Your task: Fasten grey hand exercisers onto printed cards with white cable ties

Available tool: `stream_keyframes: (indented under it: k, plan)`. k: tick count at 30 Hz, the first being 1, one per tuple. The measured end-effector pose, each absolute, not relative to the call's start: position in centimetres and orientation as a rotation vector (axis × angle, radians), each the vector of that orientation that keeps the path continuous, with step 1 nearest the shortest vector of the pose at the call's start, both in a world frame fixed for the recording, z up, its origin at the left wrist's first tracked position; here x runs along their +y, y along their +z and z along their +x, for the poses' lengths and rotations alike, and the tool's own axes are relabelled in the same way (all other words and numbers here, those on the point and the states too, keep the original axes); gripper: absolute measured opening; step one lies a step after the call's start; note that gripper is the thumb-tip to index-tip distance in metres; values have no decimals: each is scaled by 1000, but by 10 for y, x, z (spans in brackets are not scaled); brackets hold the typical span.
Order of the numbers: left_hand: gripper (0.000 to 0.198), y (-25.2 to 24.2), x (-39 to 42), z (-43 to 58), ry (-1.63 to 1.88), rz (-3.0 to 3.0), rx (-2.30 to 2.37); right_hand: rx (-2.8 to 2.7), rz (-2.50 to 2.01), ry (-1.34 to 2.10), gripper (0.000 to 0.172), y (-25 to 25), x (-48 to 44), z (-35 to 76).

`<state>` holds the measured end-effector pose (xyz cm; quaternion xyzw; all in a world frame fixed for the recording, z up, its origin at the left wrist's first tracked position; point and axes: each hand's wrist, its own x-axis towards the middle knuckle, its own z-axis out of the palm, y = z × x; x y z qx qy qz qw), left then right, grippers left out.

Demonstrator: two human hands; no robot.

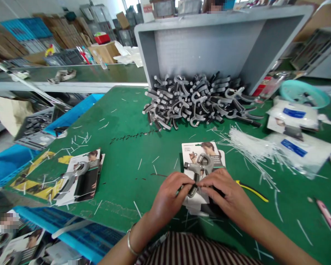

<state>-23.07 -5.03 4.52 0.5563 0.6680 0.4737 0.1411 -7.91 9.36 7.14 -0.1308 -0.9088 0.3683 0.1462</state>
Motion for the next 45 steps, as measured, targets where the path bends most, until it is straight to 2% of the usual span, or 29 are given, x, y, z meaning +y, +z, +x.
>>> stream_keyframes:
  k: [4,11,19,28,34,40,42,45]
  plan:
    - [12,47,-46,-227,1422,1594,1897,-2637,-494,930,4,68,93,-79]
    - [14,42,-45,-224,1454,1358,1949,-2737,-396,808,12,73,96,-71]
    - [19,44,-47,-224,1396,1362,1940,-2789,-359,702,18,81,91,-77]
    - [26,53,-52,-228,1239,1670,1988,-2670,-339,915,9,77,90,-83]
    - [27,78,-53,-223,978,1875,2058,-2696,-359,821,11,77,83,-90]
    - [7,82,-56,-221,1313,1495,2048,-2706,-340,819,18,73,84,-84]
    - [15,72,-58,-218,1337,1384,2049,-2645,-352,897,14,69,86,-82]
    - [47,50,-59,-213,1251,1429,2096,-2515,-249,1022,6,60,87,-86]
